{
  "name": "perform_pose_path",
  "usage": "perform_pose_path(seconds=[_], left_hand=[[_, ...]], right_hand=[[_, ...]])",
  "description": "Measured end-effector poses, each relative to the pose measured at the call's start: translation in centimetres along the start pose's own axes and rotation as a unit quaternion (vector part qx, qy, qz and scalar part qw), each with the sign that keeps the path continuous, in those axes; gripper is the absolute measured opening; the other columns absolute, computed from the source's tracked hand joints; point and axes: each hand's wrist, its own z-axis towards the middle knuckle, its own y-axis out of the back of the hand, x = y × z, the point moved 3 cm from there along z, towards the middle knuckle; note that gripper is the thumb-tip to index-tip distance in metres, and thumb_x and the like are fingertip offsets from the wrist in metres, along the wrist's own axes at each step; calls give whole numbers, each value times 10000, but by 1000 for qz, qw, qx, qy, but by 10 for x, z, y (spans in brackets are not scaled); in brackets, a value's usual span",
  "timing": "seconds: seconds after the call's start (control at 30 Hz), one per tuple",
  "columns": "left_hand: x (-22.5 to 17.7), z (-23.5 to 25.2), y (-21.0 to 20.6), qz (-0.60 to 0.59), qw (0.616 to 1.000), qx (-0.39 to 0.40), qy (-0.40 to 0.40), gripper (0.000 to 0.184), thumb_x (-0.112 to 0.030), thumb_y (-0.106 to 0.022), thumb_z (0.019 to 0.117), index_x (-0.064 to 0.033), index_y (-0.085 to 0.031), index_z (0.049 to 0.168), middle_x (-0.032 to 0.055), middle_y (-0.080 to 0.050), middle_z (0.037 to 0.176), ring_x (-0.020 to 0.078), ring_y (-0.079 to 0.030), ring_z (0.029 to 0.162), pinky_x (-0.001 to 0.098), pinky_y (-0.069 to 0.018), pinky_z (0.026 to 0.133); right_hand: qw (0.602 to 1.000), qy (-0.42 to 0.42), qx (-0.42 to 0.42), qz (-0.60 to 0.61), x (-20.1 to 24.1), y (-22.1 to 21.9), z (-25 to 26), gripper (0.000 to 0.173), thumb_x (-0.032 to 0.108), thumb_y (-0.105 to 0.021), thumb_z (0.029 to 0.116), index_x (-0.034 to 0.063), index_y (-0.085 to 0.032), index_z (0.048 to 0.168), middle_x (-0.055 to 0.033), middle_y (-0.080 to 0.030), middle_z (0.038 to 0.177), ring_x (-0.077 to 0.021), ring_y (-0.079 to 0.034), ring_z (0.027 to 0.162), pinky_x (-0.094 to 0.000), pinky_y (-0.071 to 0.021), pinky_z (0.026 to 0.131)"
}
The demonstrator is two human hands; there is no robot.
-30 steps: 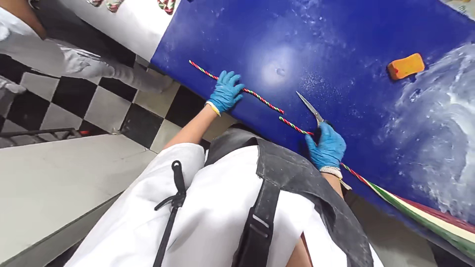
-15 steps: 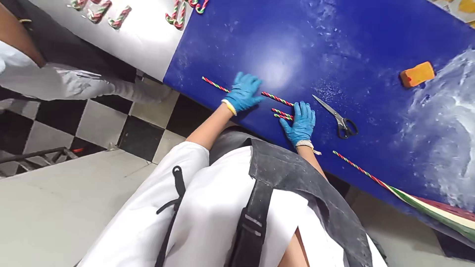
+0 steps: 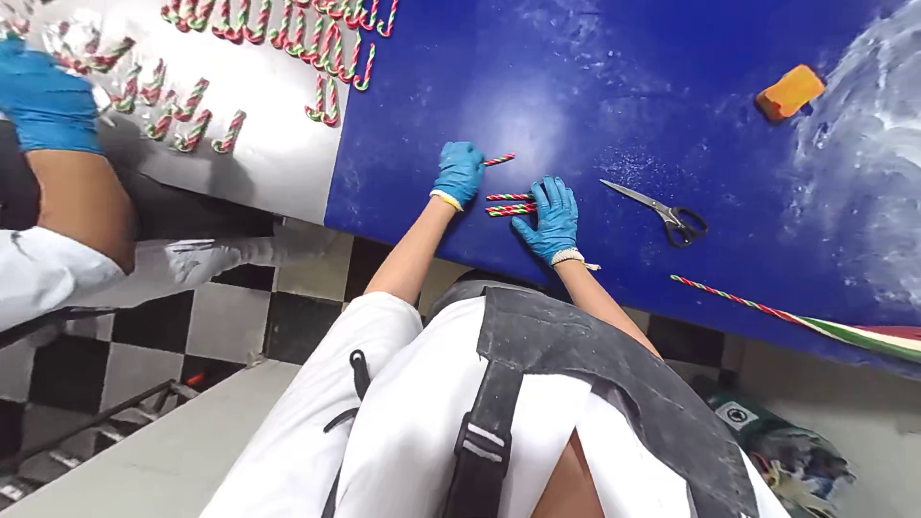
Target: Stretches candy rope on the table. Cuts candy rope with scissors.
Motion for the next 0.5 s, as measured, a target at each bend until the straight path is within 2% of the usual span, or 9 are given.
perform_pose_path(seconds=[0.1,0.17,0.23,0.3,0.33,0.4,0.47,0.5], left_hand=[[-61,-15,-18,15,999,29,-41,309,-275,-532,1023,-91,-734,1167,172,-674,1261,362,-595,1249,568,-400,1137],[-88,-36,-33,10,1000,5,-24,466,-425,-460,1050,-75,-695,1246,169,-654,1310,350,-567,1301,574,-358,1177],[-102,-55,-51,24,999,-33,17,732,-627,-375,1025,-64,-545,1461,179,-539,1501,359,-435,1457,624,-213,1242],[-109,-59,-68,65,994,-71,44,893,-710,-314,998,-25,-394,1564,224,-396,1611,408,-300,1533,683,-89,1244],[-110,-53,-75,88,991,-84,58,920,-713,-295,995,-7,-348,1582,241,-343,1635,433,-246,1549,702,-53,1236],[-107,-28,-75,130,982,-104,89,914,-699,-274,997,-12,-312,1598,246,-314,1648,454,-211,1554,724,-30,1222],[-100,7,-59,151,977,-98,117,904,-702,-207,1002,-49,-258,1624,239,-274,1666,459,-163,1564,745,0,1208],[-98,22,-48,152,974,-113,122,876,-688,-193,1013,-63,-277,1621,239,-294,1658,465,-174,1560,755,-2,1202]], right_hand=[[1000,-21,-13,6,-18,6,-23,834,751,-491,917,215,-466,1556,-91,-364,1662,-295,-235,1577,-545,-162,1286],[999,-37,-11,16,-30,13,-43,832,754,-483,914,210,-487,1544,-110,-404,1637,-318,-280,1559,-558,-193,1277],[998,-51,-4,36,-37,20,-69,834,754,-481,903,199,-512,1525,-137,-431,1616,-351,-318,1539,-580,-227,1260],[996,-64,-21,53,-47,27,-105,836,754,-481,898,193,-519,1516,-155,-436,1610,-377,-333,1528,-601,-242,1245],[995,-75,-35,59,-53,30,-127,837,757,-483,896,193,-522,1512,-160,-440,1606,-386,-338,1524,-608,-248,1241],[990,-109,-58,64,-69,41,-173,839,754,-489,895,179,-523,1505,-184,-450,1592,-408,-349,1514,-624,-264,1228],[980,-159,-102,64,-89,53,-223,830,723,-519,892,143,-535,1486,-221,-476,1558,-438,-377,1489,-638,-283,1211],[972,-193,-121,63,-101,62,-251,822,696,-540,897,121,-533,1485,-237,-473,1555,-450,-373,1488,-639,-275,1217]])
